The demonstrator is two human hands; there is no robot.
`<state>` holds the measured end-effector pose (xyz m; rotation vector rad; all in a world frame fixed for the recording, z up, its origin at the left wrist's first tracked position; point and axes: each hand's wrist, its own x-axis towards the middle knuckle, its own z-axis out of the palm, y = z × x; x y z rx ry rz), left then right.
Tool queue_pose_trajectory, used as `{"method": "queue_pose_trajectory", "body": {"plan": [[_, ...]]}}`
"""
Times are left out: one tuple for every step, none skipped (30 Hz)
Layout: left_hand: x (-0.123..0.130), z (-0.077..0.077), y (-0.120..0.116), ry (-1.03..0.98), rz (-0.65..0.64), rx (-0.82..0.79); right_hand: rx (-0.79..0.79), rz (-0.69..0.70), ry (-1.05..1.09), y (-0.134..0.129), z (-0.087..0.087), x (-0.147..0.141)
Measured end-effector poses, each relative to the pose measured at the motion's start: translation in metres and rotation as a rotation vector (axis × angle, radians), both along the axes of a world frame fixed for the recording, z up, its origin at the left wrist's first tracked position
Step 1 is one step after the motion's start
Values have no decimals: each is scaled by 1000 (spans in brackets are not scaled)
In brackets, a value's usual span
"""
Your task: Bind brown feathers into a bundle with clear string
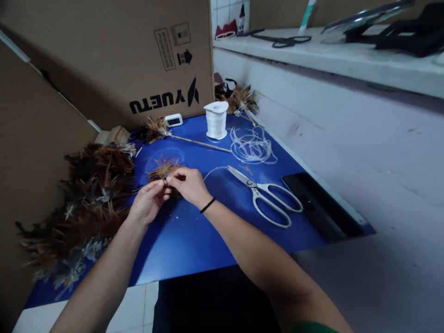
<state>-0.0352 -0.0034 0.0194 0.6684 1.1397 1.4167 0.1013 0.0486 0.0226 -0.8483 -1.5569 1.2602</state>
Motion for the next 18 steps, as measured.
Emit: {"method": "queue_pose_trajectory", "body": {"plan": [[0, 0, 0, 26, 16, 20, -63, -3, 35, -1, 2, 0], [1, -1, 0, 57, 32, 44, -127, -7, 68, -2, 4, -1], [1, -2, 0, 92, 49, 69, -187, -13, 98, -2, 5, -1], [2, -3, 0, 130, 68, 96, -235, -20, 124, -3, 7, -1], [3, -3, -1, 170, 90, 122, -271, -24, 145, -3, 7, -2], [3, -4, -1, 209, 113, 146, -295, -28, 162, -4, 8, -2], [4, -5, -1, 248, 134, 168, -309, -34, 175, -4, 8, -3], [5, -6, -1, 284, 153, 187, -312, -41, 185, -5, 8, -4], [6, -6, -1, 314, 170, 202, -310, -53, 192, -5, 7, -5], [7, -7, -1, 337, 181, 213, -303, -69, 193, -6, 7, -6], [8, -7, -1, 353, 187, 220, -293, -86, 192, -6, 6, -7], [8, -7, -1, 363, 190, 226, -280, -104, 189, -7, 5, -8], [8, -7, -1, 369, 190, 232, -265, -119, 185, -7, 4, -9], [9, -7, -2, 372, 190, 236, -249, -133, 178, -8, 3, -10], [9, -8, -2, 374, 189, 239, -230, -144, 169, -8, 2, -11], [9, -8, -2, 377, 189, 241, -208, -153, 157, -8, 1, -11], [10, -8, -2, 378, 191, 240, -186, -161, 145, -8, 0, -12], [10, -8, -2, 380, 192, 237, -165, -167, 132, -9, -1, -12]]}}
